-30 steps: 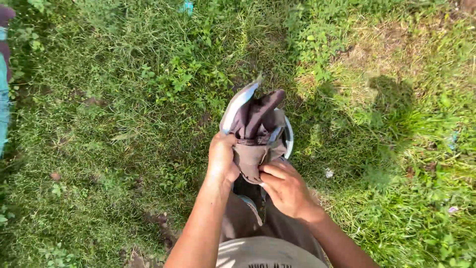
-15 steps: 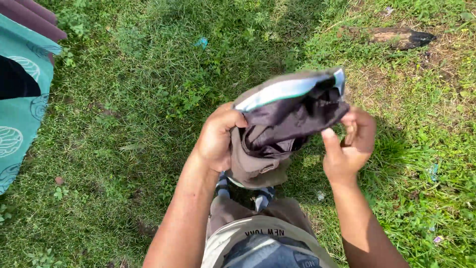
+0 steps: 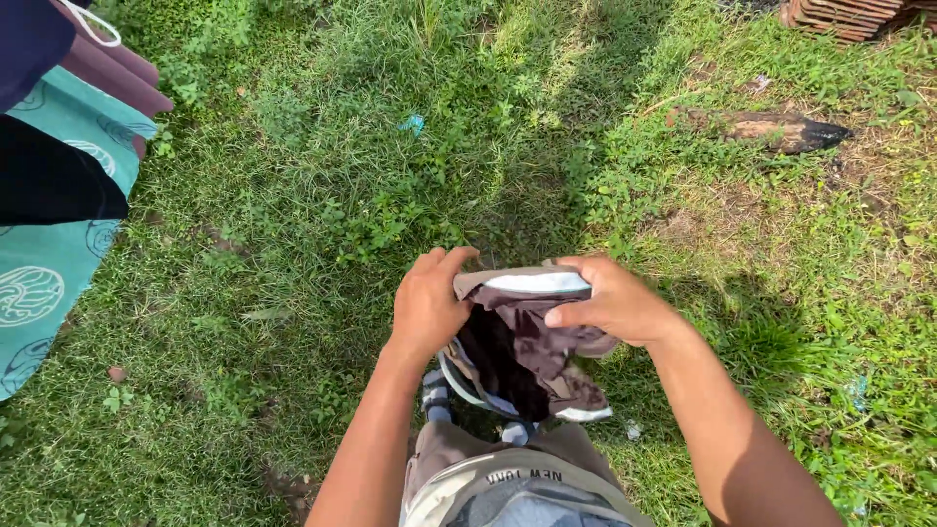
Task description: Hanging wet laundry on a clothesline to dry
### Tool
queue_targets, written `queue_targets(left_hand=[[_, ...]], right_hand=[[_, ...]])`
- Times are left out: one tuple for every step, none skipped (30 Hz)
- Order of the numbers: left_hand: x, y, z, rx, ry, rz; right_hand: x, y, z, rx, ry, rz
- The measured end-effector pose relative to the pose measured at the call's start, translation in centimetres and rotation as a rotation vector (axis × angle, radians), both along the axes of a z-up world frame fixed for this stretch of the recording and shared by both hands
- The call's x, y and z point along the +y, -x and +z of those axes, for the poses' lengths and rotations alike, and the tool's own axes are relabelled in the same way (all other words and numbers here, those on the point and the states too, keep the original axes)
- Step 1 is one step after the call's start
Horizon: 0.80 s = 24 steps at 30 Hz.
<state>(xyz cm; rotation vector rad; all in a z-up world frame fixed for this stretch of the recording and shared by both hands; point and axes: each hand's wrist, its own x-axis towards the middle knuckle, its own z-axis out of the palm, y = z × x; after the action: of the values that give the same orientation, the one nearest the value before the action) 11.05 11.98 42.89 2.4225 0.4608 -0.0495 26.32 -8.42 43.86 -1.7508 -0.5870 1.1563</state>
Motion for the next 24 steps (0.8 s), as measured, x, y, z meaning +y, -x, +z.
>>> queue_targets(left_hand=[[0.0,-0.1,-1.1,-0.025,0.015,0.146],[0.0,-0.1,-2.3,-0.049,0.031,0.292],[0.6,-0.3,-3.7,-0.051,0.031,0.297],[1.2,-0.6,-5.2,-0.089,0.269,0.380],[1.8,-0.9,-6.7,-0.127,0.508,0.461],[0.8,-1.0,-4.3,-0.128,0.508,0.462],[-0.2,-1.2,-1.8,-0.112,0.741,0.486],[-1.0,-1.5,0.7,-0.096,0.972,0.502],[-0.9,-1.9,0.0,-0.098,0.970,0.501],[-1.0,-2.2,-0.9,-0.077,1.156,0.538],[-1.0,-2.5,-1.7,-0.054,1.342,0.574],[-1.4,-3.0,-1.9,-0.053,1.342,0.570],[-1.8,-3.6,-2.0,-0.078,1.423,0.570],[-2.1,-4.1,-2.2,-0.104,1.503,0.570],[-2.6,-4.0,-1.1,-0.104,1.502,0.566],[-2.9,-4.1,0.1,-0.095,1.579,0.593],[-3.3,-4.2,1.3,-0.086,1.656,0.619],[-2.9,-4.4,0.3,-0.085,1.653,0.615],[-2.5,-4.5,-0.6,-0.061,1.670,0.610],[-2.4,-4.7,-1.7,-0.031,1.690,0.604],[-2.6,-4.9,-2.4,-0.024,1.689,0.597],[-2.7,-5.1,-3.1,-0.054,1.712,0.590],[-2.7,-5.4,-3.8,-0.084,1.734,0.583],[-3.1,-5.3,-3.3,-0.085,1.731,0.581]], right_hand=[[0.3,-0.4,-1.5,0.086,-0.120,-0.030],[0.5,-0.7,-3.0,0.175,-0.239,-0.060],[1.1,-0.8,-2.2,0.172,-0.239,-0.055],[1.5,-1.0,-1.4,0.185,-0.315,-0.086],[2.0,-1.1,-0.6,0.198,-0.392,-0.117],[2.1,-1.6,0.4,0.198,-0.392,-0.115],[2.2,-2.1,1.4,0.042,-0.333,-0.153],[2.4,-2.6,2.4,-0.115,-0.276,-0.193],[2.1,-3.9,1.2,-0.116,-0.279,-0.194],[1.7,-5.1,0.0,-0.338,-0.161,-0.264],[1.2,-6.2,-1.2,-0.558,-0.040,-0.332],[1.1,-5.4,-0.9,-0.560,-0.039,-0.335],[1.1,-4.5,-0.5,-0.754,-0.051,-0.434],[1.1,-3.6,-0.2,-0.949,-0.064,-0.531],[0.2,-2.4,-2.4,-0.951,-0.065,-0.534],[-0.5,-1.3,-4.6,-1.070,-0.310,-0.561],[-1.2,-0.1,-6.9,-1.181,-0.560,-0.583],[-1.0,1.6,-7.2,-1.183,-0.561,-0.588],[-0.8,3.3,-7.5,-1.039,-0.549,-0.520],[-0.9,5.1,-7.8,-0.897,-0.529,-0.453],[-0.6,5.6,-7.3,-0.900,-0.526,-0.461],[-0.1,6.0,-6.8,-0.550,-0.453,-0.520],[0.3,6.4,-6.2,-0.201,-0.374,-0.567],[0.3,6.0,-6.0,-0.201,-0.377,-0.568]])
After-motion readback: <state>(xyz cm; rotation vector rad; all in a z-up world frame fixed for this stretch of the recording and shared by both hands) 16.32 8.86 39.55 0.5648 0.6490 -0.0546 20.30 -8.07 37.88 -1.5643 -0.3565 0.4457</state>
